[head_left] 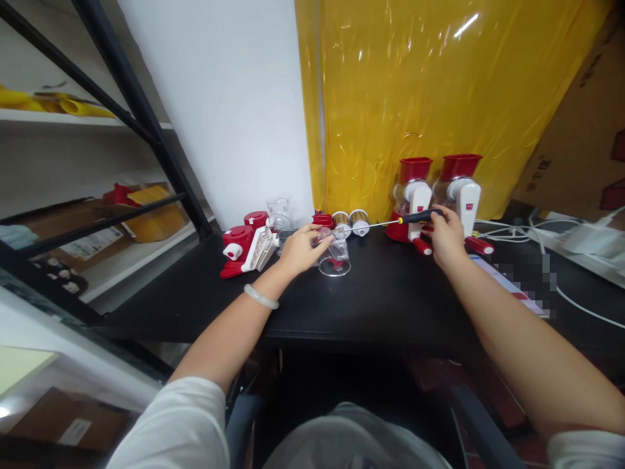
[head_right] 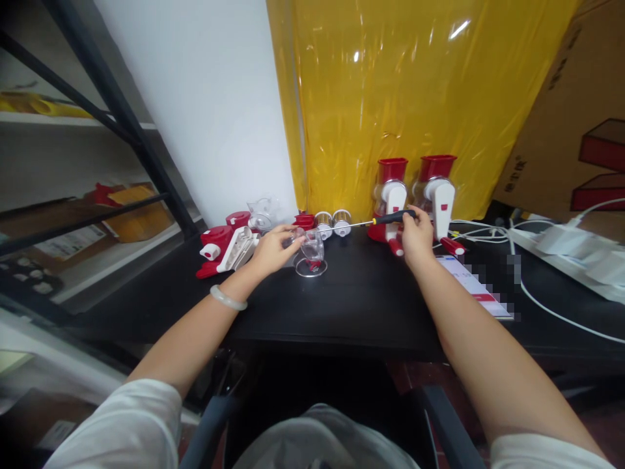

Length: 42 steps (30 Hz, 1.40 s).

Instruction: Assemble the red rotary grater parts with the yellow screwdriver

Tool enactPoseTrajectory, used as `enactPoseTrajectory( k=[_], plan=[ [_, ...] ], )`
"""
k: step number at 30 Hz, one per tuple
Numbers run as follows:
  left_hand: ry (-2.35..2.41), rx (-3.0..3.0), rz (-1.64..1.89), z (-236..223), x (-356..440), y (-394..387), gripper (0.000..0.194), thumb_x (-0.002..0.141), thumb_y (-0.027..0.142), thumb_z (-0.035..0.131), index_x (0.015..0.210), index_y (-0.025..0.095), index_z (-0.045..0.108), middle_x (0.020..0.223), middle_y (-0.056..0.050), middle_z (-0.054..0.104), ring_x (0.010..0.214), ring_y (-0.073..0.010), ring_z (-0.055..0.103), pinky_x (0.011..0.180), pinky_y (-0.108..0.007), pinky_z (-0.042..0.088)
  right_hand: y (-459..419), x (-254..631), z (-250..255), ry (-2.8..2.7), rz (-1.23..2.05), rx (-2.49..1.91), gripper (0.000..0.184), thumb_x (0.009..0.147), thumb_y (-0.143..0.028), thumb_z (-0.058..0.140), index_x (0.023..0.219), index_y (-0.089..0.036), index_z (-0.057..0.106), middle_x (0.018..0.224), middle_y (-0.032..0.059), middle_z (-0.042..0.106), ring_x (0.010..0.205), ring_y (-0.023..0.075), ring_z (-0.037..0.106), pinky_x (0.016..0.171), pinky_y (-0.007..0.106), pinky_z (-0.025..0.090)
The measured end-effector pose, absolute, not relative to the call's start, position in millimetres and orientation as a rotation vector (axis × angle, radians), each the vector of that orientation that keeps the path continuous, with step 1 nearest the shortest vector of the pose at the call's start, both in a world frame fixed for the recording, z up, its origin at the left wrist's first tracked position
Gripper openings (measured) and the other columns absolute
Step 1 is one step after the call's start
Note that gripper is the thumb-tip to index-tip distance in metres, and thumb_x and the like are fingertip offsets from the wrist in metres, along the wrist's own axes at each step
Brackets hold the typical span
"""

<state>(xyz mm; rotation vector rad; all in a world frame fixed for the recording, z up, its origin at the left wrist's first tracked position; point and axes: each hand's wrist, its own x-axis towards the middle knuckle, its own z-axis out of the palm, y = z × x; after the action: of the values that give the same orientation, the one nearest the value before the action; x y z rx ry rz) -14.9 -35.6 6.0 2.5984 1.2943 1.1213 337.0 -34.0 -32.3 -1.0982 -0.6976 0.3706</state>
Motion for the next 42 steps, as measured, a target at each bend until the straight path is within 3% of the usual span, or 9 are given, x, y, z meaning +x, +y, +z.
enactPoseTrajectory(
  k=[6, 11, 20, 28, 33, 36, 42],
  plan=[
    [1.309, 2.592, 1.114, 6, -15, -36, 0.033, 0.099, 0.047, 0.061, 0.098, 0.019, 0.080, 0.130, -0.011, 0.072, 0.116, -0.0285, 0.071, 0.104, -0.046, 0.055, -37, 336, -28, -0.684, 0.389, -1.082, 0.030, 0.081, -0.023, 0.062, 0.111, -0.023, 0.064, 0.095, 0.0022, 0.066, 0.067, 0.0146, 0.063, 0.052, 0.026, 0.053],
    [1.312, 2.594, 1.108, 6, -15, -36, 0.033, 0.099, 0.047, 0.062, 0.096, 0.020, 0.080, 0.130, -0.011, 0.072, 0.116, -0.0281, 0.070, 0.105, -0.046, 0.055, -34, 340, -25, -0.624, 0.506, -0.996, 0.030, 0.077, -0.016, 0.061, 0.106, -0.022, 0.059, 0.085, 0.0005, 0.065, 0.065, 0.0131, 0.062, 0.051, 0.021, 0.049],
    [1.306, 2.598, 1.119, 6, -15, -36, 0.034, 0.099, 0.046, 0.061, 0.095, 0.018, 0.079, 0.130, -0.011, 0.072, 0.116, -0.0278, 0.071, 0.104, -0.043, 0.055, -25, 344, -31, -0.695, 0.417, -0.858, 0.028, 0.070, -0.018, 0.070, 0.096, -0.024, 0.063, 0.092, -0.0004, 0.067, 0.087, 0.0171, 0.070, 0.069, 0.029, 0.061],
    [1.324, 2.598, 1.113, 6, -15, -36, 0.034, 0.099, 0.047, 0.061, 0.097, 0.018, 0.080, 0.130, -0.010, 0.073, 0.115, -0.0276, 0.070, 0.103, -0.044, 0.055, -26, 351, -37, -0.752, 0.398, -0.914, 0.040, 0.064, -0.019, 0.074, 0.103, -0.027, 0.067, 0.109, 0.0019, 0.070, 0.079, 0.0153, 0.067, 0.053, 0.024, 0.055],
    [1.335, 2.601, 1.105, 5, -15, -36, 0.035, 0.099, 0.048, 0.061, 0.098, 0.019, 0.080, 0.130, -0.010, 0.072, 0.116, -0.0275, 0.070, 0.104, -0.044, 0.055, -28, 351, -39, -0.798, 0.316, -0.961, 0.048, 0.063, -0.018, 0.074, 0.111, -0.023, 0.069, 0.108, 0.0041, 0.073, 0.078, 0.0151, 0.068, 0.061, 0.027, 0.059],
    [1.330, 2.602, 1.104, 5, -15, -35, 0.036, 0.099, 0.048, 0.061, 0.098, 0.018, 0.080, 0.130, -0.011, 0.072, 0.116, -0.0275, 0.070, 0.104, -0.044, 0.054, -26, 352, -39, -0.775, 0.279, -0.974, 0.043, 0.065, -0.020, 0.075, 0.108, -0.022, 0.072, 0.102, 0.0042, 0.073, 0.084, 0.0177, 0.070, 0.067, 0.030, 0.062],
    [1.323, 2.606, 1.113, 5, -15, -36, 0.035, 0.099, 0.047, 0.061, 0.100, 0.018, 0.080, 0.130, -0.011, 0.072, 0.115, -0.0269, 0.071, 0.103, -0.043, 0.055, -24, 351, -38, -0.697, 0.297, -0.939, 0.030, 0.078, -0.034, 0.070, 0.106, -0.023, 0.074, 0.089, 0.0013, 0.070, 0.073, 0.0141, 0.068, 0.066, 0.030, 0.063]
  ],
)
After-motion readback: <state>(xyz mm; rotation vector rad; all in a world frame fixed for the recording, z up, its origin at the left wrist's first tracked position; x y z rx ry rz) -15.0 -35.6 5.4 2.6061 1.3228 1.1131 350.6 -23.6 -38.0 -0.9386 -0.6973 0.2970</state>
